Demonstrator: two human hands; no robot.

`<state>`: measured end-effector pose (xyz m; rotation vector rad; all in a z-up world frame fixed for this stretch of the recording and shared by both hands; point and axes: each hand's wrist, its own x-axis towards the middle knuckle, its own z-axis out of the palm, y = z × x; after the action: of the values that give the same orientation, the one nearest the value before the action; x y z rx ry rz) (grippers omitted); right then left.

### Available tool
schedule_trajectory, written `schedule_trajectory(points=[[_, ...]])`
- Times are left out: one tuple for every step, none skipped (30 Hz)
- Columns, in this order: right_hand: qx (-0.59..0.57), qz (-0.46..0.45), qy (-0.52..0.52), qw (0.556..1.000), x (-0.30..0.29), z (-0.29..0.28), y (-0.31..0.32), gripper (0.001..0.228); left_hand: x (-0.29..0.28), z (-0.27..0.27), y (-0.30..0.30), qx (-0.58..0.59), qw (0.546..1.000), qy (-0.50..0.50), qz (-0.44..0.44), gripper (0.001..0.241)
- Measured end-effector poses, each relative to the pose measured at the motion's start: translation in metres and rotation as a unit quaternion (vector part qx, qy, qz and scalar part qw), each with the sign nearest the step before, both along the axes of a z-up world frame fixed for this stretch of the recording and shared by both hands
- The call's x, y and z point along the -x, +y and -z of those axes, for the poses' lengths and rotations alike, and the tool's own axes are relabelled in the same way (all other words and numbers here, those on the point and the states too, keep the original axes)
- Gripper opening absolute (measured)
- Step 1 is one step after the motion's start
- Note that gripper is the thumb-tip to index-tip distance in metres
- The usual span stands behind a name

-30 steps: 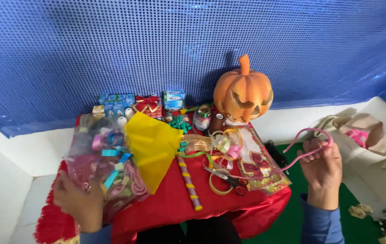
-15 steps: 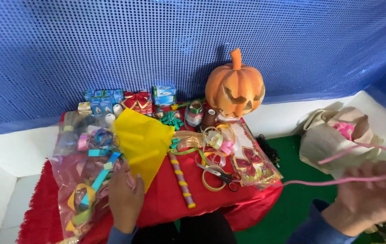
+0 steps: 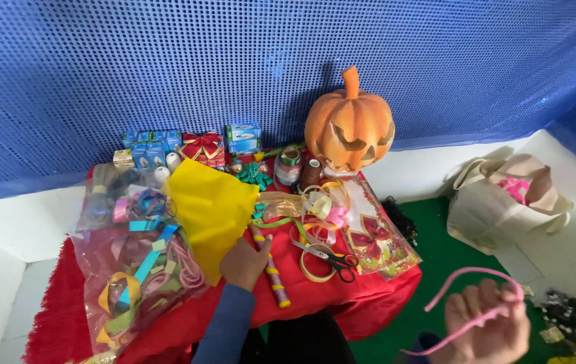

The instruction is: The person uses scissors to trim a yellow and pink striped paper tube, then wraps a pink ribbon around it. The person handles a bag of ribbons and selects a pink ribbon to attach to the decorated stick.

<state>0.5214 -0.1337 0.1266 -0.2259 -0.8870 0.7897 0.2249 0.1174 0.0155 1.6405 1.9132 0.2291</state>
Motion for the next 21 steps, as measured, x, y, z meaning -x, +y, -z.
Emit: schedule_trajectory(points=[[0.000,-0.001,0.001,1.000,0.002,0.008,0.011,0.017,-0.002,-0.002,-0.001,0.000,1.000,0.001,-0.001,0.075],[0.041,0.004,0.023,0.999,0.004,0.015,0.020,0.013,-0.004,-0.004,-0.002,0.017,1.000,0.006,-0.002,0.080],[0.082,0.009,0.045,0.996,0.007,0.023,0.030,0.010,-0.006,-0.007,-0.003,0.033,0.999,0.010,-0.003,0.087],[0.082,0.009,0.045,0.996,0.009,0.031,0.034,0.010,-0.008,0.005,0.000,0.033,0.999,0.010,-0.003,0.087],[0.102,0.066,0.057,0.991,0.012,0.040,0.038,0.011,-0.008,0.017,0.003,0.008,1.000,0.016,0.004,0.075],[0.123,0.121,0.068,0.983,0.014,0.049,0.042,0.012,-0.009,0.030,0.005,-0.017,1.000,0.020,0.010,0.065],[0.124,0.120,0.067,0.983,0.011,0.055,0.042,0.012,-0.006,0.027,0.004,-0.017,1.000,0.019,0.009,0.065],[0.152,0.183,0.078,0.968,0.009,0.062,0.042,0.010,-0.003,0.023,0.004,-0.005,1.000,0.009,0.013,0.062],[0.180,0.244,0.088,0.949,0.006,0.069,0.041,0.008,-0.001,0.019,0.003,0.006,1.000,-0.002,0.017,0.060],[0.180,0.245,0.088,0.949,0.004,0.070,0.039,0.008,0.000,0.021,0.003,0.006,1.000,-0.002,0.018,0.060],[0.187,0.289,0.090,0.935,0.002,0.071,0.038,0.010,0.002,0.023,0.002,-0.002,1.000,-0.015,0.014,0.056],[0.193,0.332,0.091,0.919,-0.001,0.071,0.037,0.012,0.003,0.024,0.002,-0.010,1.000,-0.029,0.008,0.053],[0.193,0.331,0.090,0.920,-0.003,0.071,0.036,0.012,0.006,0.024,-0.001,-0.011,0.999,-0.030,0.007,0.053],[0.195,0.348,0.089,0.913,-0.005,0.071,0.034,0.012,0.008,0.023,-0.002,-0.022,0.999,-0.048,0.006,0.052],[0.197,0.365,0.088,0.906,-0.008,0.071,0.033,0.012,0.010,0.022,-0.004,-0.033,0.997,-0.066,0.004,0.052],[0.196,0.366,0.088,0.906,-0.009,0.072,0.033,0.012,0.011,0.017,-0.005,-0.034,0.997,-0.066,0.005,0.052],[0.202,0.373,0.085,0.902,-0.011,0.074,0.032,0.013,0.012,0.013,-0.006,-0.022,0.996,-0.088,-0.007,0.050],[0.210,0.381,0.081,0.897,-0.013,0.076,0.032,0.014,0.013,0.010,-0.008,-0.009,0.994,-0.110,-0.020,0.048],[0.209,0.382,0.081,0.897,-0.011,0.073,0.032,0.014,0.013,0.001,-0.011,-0.010,0.994,-0.110,-0.019,0.048],[0.213,0.382,0.084,0.895,-0.009,0.071,0.033,0.015,0.014,-0.008,-0.014,0.011,0.989,-0.146,-0.036,0.048],[0.218,0.383,0.088,0.893,-0.006,0.069,0.034,0.017,0.015,-0.017,-0.018,0.032,0.981,-0.182,-0.053,0.050]])
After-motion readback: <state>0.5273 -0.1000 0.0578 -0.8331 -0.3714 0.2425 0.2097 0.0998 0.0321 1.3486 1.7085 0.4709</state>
